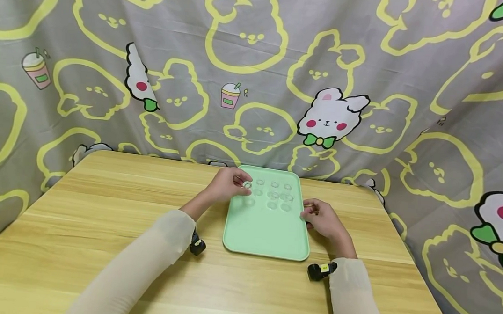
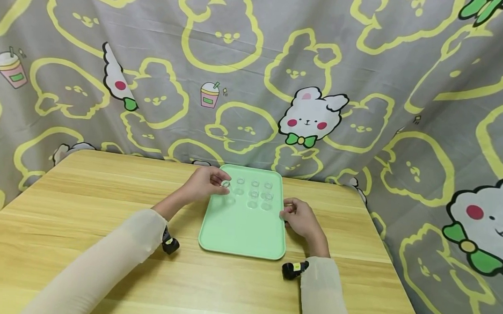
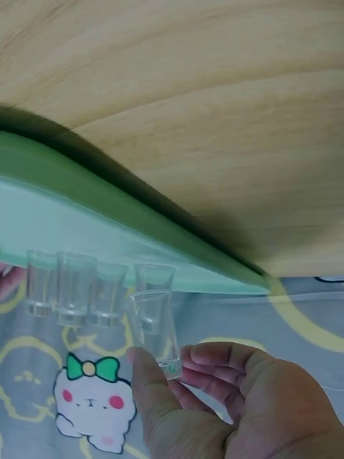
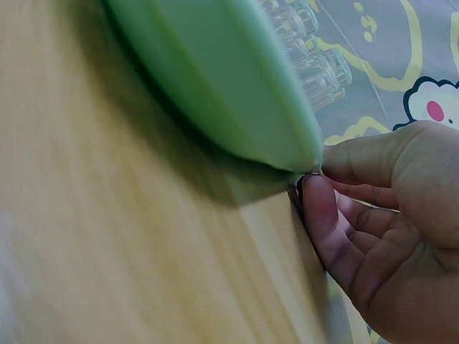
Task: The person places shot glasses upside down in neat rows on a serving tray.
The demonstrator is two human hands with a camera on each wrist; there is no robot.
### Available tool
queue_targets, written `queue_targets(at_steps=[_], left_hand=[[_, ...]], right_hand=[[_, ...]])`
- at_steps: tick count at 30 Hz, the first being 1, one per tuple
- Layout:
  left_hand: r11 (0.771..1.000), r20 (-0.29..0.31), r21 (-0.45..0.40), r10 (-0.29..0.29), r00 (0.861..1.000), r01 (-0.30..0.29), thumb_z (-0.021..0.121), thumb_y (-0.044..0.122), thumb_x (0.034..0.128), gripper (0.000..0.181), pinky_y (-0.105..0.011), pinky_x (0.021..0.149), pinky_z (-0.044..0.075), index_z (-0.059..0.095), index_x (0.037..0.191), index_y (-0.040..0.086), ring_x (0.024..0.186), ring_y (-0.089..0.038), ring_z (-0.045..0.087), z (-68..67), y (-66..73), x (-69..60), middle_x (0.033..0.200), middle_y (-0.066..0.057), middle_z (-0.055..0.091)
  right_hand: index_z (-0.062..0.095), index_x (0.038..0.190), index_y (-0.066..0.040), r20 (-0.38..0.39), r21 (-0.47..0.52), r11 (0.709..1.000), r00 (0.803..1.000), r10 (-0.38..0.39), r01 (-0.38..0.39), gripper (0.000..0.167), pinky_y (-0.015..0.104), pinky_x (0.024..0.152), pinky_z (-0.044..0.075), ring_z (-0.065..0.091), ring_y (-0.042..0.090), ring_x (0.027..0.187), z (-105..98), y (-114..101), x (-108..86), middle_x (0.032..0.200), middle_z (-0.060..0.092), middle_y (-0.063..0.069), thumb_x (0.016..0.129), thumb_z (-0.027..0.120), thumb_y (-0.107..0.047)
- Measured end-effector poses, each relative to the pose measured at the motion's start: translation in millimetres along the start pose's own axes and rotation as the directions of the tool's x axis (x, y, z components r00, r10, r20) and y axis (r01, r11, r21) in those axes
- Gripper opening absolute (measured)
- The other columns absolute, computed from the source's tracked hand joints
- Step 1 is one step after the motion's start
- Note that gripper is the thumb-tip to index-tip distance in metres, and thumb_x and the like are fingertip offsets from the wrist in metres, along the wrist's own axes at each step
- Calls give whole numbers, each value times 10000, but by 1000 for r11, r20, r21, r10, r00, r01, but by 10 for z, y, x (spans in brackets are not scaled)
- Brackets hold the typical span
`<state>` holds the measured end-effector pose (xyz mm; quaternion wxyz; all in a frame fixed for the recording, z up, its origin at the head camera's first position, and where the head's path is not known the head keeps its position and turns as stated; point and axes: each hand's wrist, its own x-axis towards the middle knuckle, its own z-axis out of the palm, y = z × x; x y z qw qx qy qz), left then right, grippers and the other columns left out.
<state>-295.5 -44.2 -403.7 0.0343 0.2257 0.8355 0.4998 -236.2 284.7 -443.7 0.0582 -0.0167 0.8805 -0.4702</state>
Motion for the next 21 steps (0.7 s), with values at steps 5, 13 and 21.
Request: queue_targets(at_steps=[5,13,21], left_hand=[[999,20,49,10,1000,-11,841,69,850,319,-324,841,543,744,1145,-5,912,-187,626,63,29,44,1033,-62,691],[994,66,106,18,998,-25,841,65,851,316,-331,864,548,752,1147,-3,936,-205,635,135,66,90,1064,-94,687],[987,93,152,32,995,-46,844,64,847,315,-329,872,554,753,1141,-2,949,-204,648,185,45,106,1079,-85,681]], right_hand=[[546,1391,38,1,-2,1000,1000,2,-2,409,330,690,577,603,221,844,-2,4,2,1011,617,133,1005,635,-64],[549,1389,35,-6,0,1000,1000,-1,1,404,330,694,579,605,221,847,-5,14,-2,1013,617,133,1006,634,-61],[551,1389,31,-8,-5,1000,1000,3,-3,405,331,699,580,607,218,850,4,17,7,1018,623,133,1005,638,-67]])
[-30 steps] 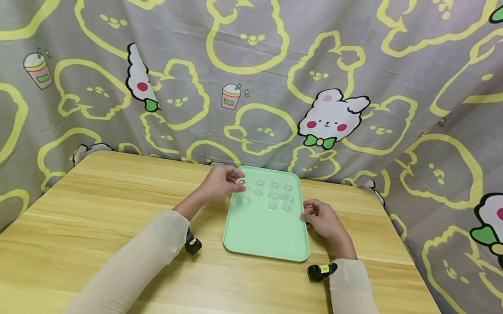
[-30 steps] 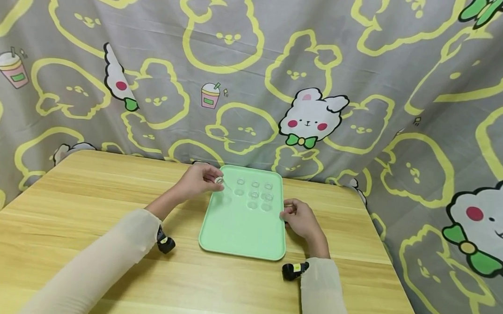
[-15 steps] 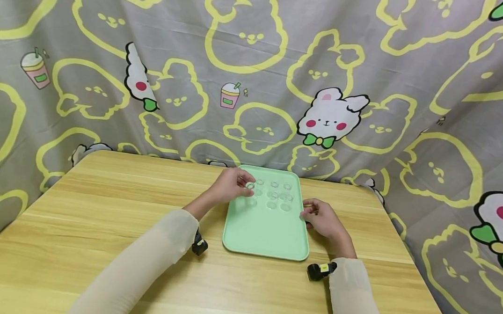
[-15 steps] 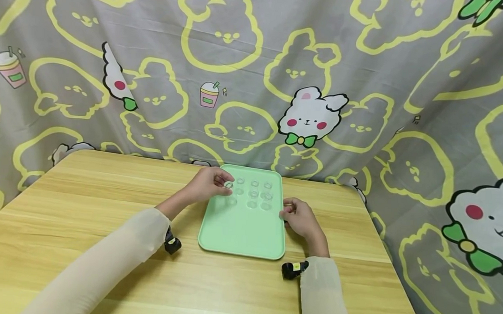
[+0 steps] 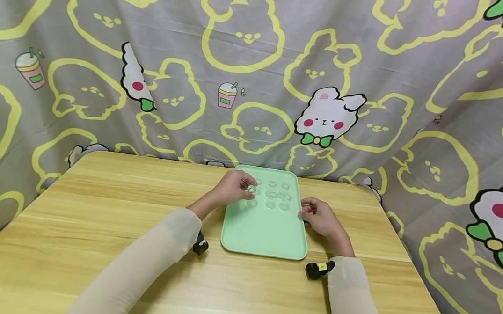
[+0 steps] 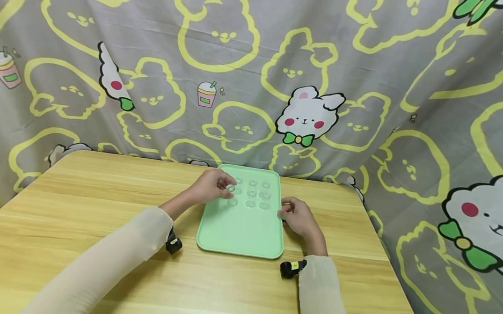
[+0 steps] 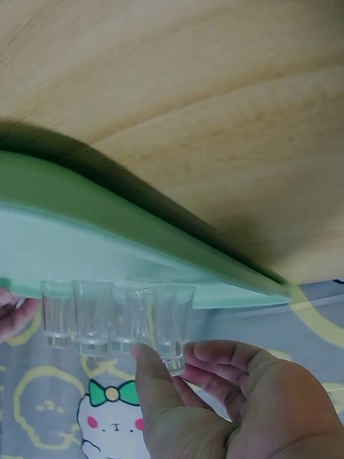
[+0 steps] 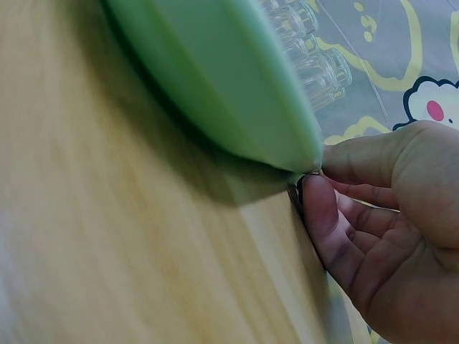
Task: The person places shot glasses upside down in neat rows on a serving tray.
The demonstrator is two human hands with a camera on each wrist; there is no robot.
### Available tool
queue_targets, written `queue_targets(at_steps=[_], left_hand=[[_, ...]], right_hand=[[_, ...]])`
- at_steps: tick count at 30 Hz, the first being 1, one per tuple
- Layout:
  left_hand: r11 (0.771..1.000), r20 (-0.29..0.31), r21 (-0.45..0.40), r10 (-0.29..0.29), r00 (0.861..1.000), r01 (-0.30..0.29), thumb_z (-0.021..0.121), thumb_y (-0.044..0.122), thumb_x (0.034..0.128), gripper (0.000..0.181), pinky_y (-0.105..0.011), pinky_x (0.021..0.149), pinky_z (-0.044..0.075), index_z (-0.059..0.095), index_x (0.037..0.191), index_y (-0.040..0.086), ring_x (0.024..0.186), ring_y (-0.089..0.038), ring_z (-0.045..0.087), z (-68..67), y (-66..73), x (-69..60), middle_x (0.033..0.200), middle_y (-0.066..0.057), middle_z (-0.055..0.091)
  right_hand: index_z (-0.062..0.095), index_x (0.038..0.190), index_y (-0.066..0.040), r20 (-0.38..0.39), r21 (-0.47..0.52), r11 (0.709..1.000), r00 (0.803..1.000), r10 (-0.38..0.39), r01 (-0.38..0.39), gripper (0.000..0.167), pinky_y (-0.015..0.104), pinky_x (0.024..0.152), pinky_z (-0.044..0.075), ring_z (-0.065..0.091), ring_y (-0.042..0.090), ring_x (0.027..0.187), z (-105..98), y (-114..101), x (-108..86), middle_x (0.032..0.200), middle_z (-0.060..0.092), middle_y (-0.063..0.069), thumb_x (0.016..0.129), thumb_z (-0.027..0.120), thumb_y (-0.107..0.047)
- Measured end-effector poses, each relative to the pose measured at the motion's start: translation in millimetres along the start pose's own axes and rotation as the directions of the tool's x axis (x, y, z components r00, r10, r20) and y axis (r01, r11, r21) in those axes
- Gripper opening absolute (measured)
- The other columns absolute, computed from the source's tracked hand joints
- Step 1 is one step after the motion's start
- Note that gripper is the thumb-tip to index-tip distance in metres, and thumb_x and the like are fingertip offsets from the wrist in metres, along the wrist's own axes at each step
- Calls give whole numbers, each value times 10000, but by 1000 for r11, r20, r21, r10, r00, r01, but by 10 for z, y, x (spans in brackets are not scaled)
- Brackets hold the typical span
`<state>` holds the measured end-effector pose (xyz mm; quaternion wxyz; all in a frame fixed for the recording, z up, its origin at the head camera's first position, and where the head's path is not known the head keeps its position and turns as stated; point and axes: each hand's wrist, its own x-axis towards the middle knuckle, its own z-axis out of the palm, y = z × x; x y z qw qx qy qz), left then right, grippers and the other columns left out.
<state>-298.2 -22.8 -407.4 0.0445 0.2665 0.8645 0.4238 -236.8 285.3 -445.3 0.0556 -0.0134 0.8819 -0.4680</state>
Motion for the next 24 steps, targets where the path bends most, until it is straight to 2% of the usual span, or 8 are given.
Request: queue_targets(at_steps=[11,24], left_hand=[[999,39,35,-27,999,26,832,69,864,301,-311,866,558,752,1151,23,994,-214,653,35,30,2,1101,-67,661],[998,26,5,-55,998,55,847,40,838,305,-304,870,564,753,1128,32,1001,-211,665,104,45,32,1113,-52,683]], right_hand=[[553,1384,27,3,3,1000,1000,5,-5,400,336,701,579,606,221,845,9,-13,4,1018,620,133,1004,638,-63],[554,1382,28,-2,5,1000,1000,6,-6,396,336,697,576,604,225,845,5,10,10,1019,621,135,1004,636,-58]])
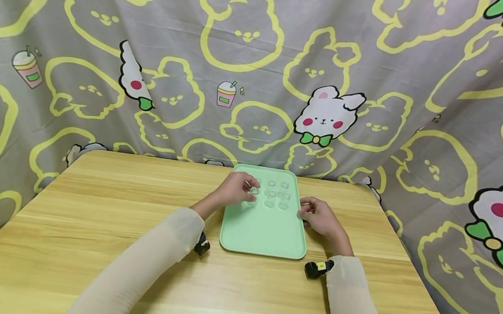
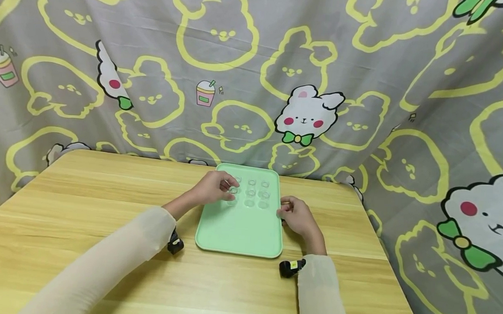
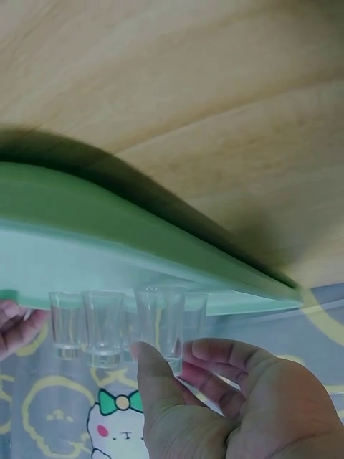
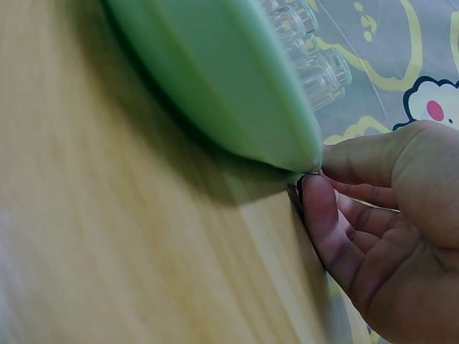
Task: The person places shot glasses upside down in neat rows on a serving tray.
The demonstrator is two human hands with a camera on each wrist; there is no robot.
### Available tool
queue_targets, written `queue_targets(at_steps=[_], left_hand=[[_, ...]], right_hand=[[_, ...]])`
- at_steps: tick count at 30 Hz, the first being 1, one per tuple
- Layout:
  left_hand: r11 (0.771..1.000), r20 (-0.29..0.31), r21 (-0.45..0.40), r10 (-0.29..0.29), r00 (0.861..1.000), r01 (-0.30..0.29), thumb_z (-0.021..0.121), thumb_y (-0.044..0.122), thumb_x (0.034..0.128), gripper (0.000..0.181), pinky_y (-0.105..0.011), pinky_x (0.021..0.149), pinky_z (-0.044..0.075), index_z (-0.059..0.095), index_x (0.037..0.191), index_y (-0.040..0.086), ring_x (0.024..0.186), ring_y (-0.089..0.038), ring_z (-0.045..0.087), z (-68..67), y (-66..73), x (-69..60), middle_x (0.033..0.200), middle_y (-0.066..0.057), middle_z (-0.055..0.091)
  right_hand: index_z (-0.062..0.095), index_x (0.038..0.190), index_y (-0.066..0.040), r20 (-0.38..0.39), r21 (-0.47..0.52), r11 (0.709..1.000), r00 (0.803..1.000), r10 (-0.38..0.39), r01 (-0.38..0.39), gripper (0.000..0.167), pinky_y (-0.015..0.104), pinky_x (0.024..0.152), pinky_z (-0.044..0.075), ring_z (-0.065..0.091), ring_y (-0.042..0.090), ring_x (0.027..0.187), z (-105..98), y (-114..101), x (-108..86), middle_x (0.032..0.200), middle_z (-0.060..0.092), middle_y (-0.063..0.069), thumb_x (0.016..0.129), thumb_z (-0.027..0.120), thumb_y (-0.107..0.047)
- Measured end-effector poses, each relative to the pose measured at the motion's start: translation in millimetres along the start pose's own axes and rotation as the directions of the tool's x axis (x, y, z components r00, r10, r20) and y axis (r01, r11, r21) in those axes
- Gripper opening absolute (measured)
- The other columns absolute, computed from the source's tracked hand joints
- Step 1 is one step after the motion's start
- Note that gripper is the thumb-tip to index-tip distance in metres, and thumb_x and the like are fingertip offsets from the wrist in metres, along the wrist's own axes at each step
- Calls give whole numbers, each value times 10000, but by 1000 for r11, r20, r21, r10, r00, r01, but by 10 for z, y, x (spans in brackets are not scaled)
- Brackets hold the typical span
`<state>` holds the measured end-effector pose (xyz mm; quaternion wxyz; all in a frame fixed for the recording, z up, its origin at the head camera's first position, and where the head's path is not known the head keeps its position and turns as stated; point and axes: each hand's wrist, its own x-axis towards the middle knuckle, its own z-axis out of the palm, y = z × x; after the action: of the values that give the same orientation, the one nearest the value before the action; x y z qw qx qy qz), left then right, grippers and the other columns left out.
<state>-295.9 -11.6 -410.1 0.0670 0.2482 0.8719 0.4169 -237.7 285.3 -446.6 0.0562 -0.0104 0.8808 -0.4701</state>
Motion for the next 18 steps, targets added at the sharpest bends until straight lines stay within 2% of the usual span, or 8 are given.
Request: queue_targets(at_steps=[8,18], left_hand=[[1000,3,8,8,1000,-8,849,50,840,317,-302,871,564,750,1139,19,1010,-218,665,12,28,15,1156,-64,682],[1000,-9,6,16,1000,-16,850,42,835,297,-303,858,566,753,1115,33,999,-221,669,28,34,19,1112,-66,682]], right_hand=[[553,1386,27,1,-4,1000,1000,-1,1,402,334,694,572,602,224,846,6,-4,8,1019,623,136,1004,641,-62],[553,1382,29,1,-1,1000,1000,0,0,396,333,694,577,602,222,852,4,-17,0,1013,622,133,1002,637,-47]])
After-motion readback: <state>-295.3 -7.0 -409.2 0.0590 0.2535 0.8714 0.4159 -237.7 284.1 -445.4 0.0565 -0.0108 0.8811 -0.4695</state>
